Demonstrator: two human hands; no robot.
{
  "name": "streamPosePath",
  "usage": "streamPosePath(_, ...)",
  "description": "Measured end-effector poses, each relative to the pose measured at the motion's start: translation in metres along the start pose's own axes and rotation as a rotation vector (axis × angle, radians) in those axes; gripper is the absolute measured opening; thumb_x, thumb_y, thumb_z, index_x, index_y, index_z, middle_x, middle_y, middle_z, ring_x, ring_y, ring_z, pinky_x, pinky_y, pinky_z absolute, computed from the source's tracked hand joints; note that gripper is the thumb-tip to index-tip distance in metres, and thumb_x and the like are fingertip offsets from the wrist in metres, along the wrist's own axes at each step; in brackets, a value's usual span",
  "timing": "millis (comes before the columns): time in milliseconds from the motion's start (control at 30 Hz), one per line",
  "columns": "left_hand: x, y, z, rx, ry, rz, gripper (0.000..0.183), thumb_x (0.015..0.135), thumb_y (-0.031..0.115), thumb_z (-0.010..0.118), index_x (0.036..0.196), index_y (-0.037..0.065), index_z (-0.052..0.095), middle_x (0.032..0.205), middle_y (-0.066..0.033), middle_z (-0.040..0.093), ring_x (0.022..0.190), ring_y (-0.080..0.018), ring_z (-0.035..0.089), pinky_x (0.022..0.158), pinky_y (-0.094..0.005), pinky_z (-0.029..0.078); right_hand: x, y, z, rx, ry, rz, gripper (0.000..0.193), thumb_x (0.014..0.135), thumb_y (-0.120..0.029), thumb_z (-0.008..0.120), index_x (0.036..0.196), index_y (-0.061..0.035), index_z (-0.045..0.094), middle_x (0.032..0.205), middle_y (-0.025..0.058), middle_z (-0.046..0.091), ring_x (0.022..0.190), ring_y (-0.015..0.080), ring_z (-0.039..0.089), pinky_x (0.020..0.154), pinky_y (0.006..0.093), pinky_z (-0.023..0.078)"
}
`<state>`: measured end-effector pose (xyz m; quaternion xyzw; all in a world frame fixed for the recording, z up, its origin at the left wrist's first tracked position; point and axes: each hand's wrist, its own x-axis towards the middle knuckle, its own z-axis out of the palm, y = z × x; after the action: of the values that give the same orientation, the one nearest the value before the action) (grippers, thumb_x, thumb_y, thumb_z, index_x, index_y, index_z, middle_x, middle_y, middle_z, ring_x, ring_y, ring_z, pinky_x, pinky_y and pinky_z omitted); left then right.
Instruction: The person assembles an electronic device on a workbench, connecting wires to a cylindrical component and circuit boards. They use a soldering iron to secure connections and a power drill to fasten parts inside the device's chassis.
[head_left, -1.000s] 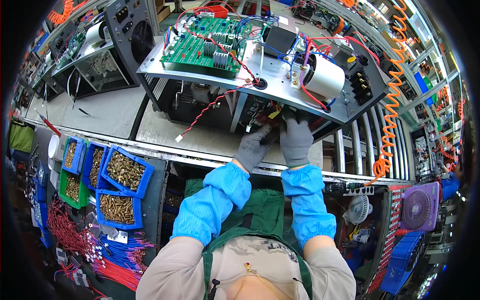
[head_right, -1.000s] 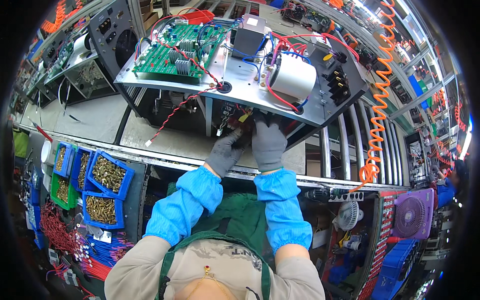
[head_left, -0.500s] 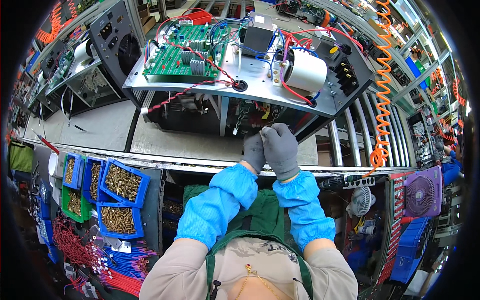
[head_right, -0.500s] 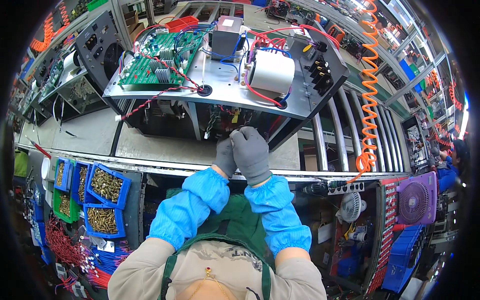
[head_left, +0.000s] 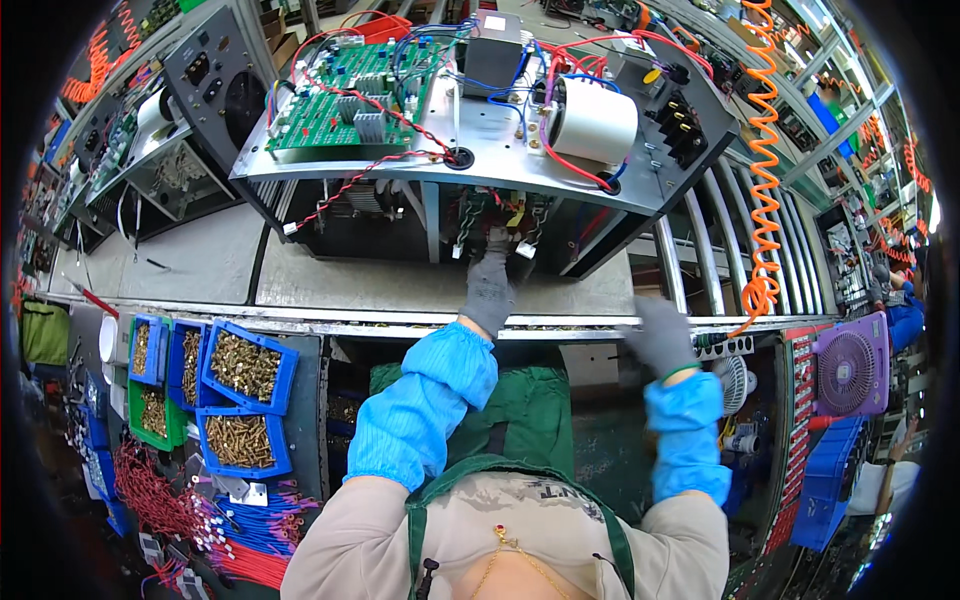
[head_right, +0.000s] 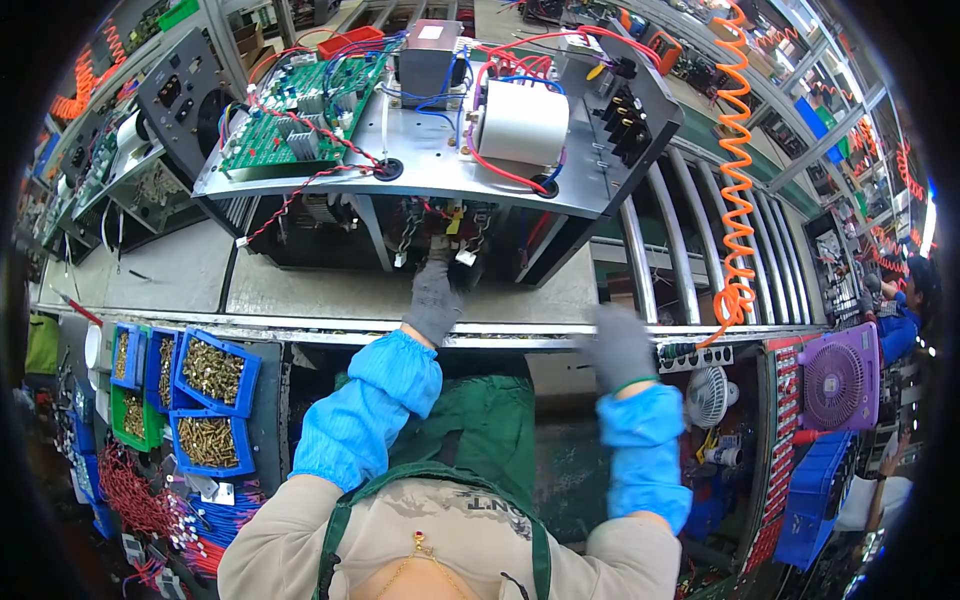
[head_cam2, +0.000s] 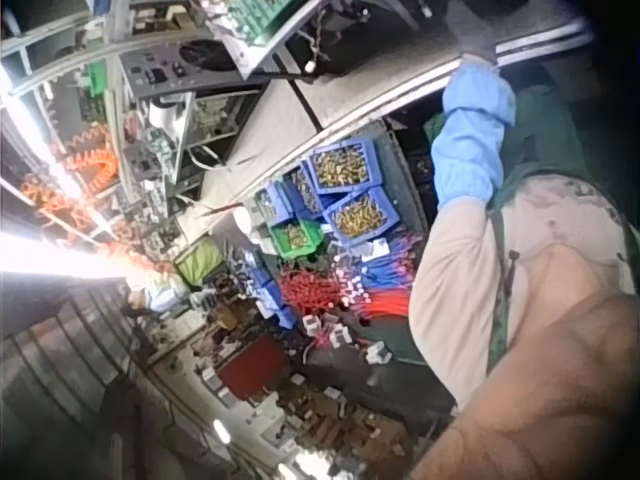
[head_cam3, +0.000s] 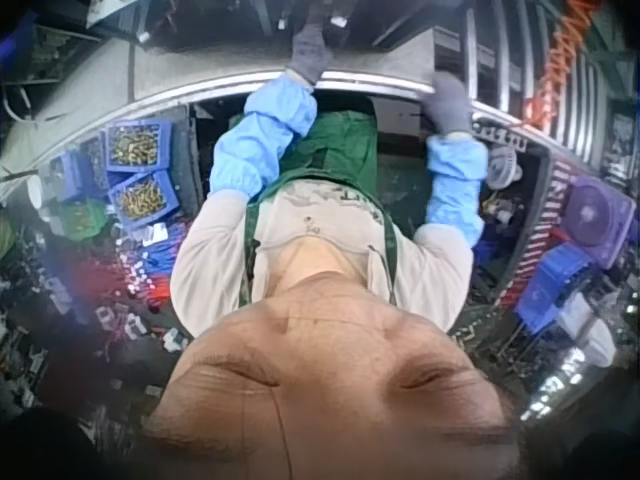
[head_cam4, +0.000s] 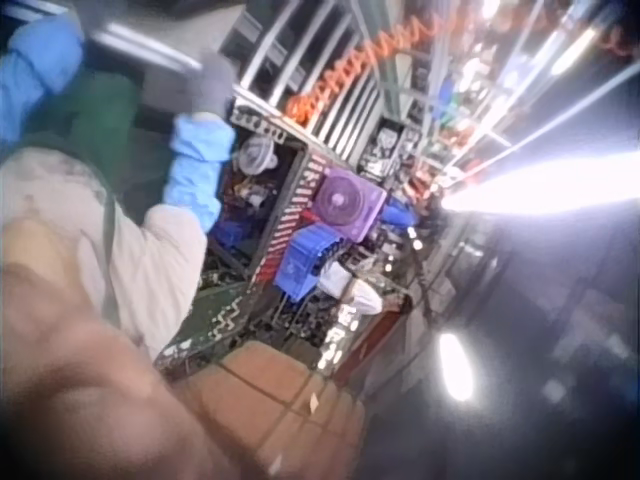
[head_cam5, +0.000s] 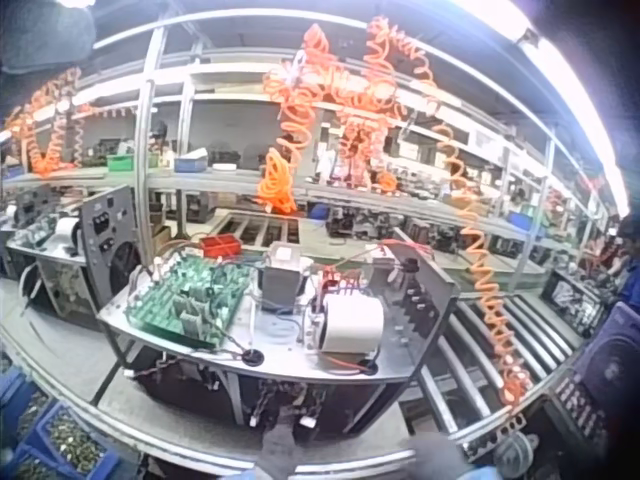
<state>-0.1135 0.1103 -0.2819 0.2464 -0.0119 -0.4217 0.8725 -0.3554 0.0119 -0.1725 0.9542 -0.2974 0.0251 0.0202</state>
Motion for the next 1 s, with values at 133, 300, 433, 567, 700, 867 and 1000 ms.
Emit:
streamPosePath(133,-0.010,0.003,-0.003,0.895,-0.093,0.484,0.068,0.080,0.021,0.068,0.137,0.007,0.034,0.098,-0.0126,0.065,0.081,-0.0290,0.064,0.070,-0.0363,0.051,-0.004,0.100,0.020,-0.575,-0.861,0.329,0.057,0.061,-0.053,0.073,0.100,-0.0128,0.070,0.103,0.0086,0.068,0.096,0.0245,0.065,0.079,0.0376,0.052)
streamPosePath(300,-0.013,-0.001,-0.003,1.147,0.028,0.661,0.058,0.077,0.014,0.068,0.129,0.005,0.042,0.094,-0.0171,0.065,0.081,-0.0337,0.063,0.069,-0.0398,0.050,0.009,0.119,0.025,-0.370,-0.953,0.364,0.061,0.052,-0.045,0.081,0.099,-0.0078,0.071,0.102,0.0122,0.068,0.092,0.0263,0.066,0.079,0.0369,0.053)
streamPosePath(433,0.005,-0.016,-0.014,1.223,0.132,0.793,0.046,0.076,0.011,0.068,0.119,0.005,0.051,0.092,-0.0169,0.064,0.079,-0.0324,0.062,0.065,-0.0394,0.051,-0.007,0.101,0.005,-0.392,-0.888,0.323,0.059,0.055,-0.047,0.077,0.099,-0.0073,0.070,0.101,0.0137,0.068,0.093,0.0280,0.066,0.082,0.0370,0.052)
streamPosePath(567,-0.001,-0.012,-0.011,1.315,0.131,0.756,0.034,0.077,0.011,0.070,0.109,0.005,0.057,0.083,-0.0120,0.064,0.071,-0.0236,0.062,0.061,-0.0336,0.051,-0.036,0.065,-0.048,-0.308,-0.732,0.243,0.052,0.059,-0.046,0.075,0.097,-0.0109,0.069,0.093,0.0143,0.068,0.090,0.0300,0.065,0.079,0.0402,0.052)
streamPosePath(700,-0.028,0.003,0.006,1.094,-0.062,0.369,0.032,0.079,0.017,0.070,0.106,0.005,0.058,0.076,-0.0084,0.062,0.066,-0.0196,0.060,0.062,-0.0323,0.050,-0.071,0.033,-0.080,-0.141,-0.462,0.214,0.051,0.056,-0.040,0.079,0.095,-0.0111,0.065,0.082,0.0131,0.067,0.079,0.0312,0.065,0.070,0.0416,0.051)
streamPosePath(867,-0.134,0.039,0.052,1.607,-1.013,0.326,0.073,0.065,0.041,0.076,0.124,0.008,0.048,0.105,-0.0163,0.061,0.092,-0.0345,0.061,0.078,-0.0439,0.049,-0.085,-0.037,-0.079,0.063,-0.029,-0.062,0.043,0.058,-0.031,0.081,0.088,-0.0091,0.060,0.068,0.0116,0.061,0.066,0.0311,0.062,0.058,0.0410,0.047)
streamPosePath(1000,-0.152,0.067,0.040,1.897,-0.842,0.382,0.031,0.058,0.023,0.072,0.086,0.013,0.063,0.073,-0.0109,0.064,0.072,-0.0344,0.064,0.063,-0.0456,0.050,-0.079,-0.057,-0.056,0.668,-0.368,-0.150,0.073,0.053,-0.035,0.084,0.113,-0.0039,0.056,0.087,0.0094,0.061,0.076,0.0200,0.061,0.066,0.0348,0.049)
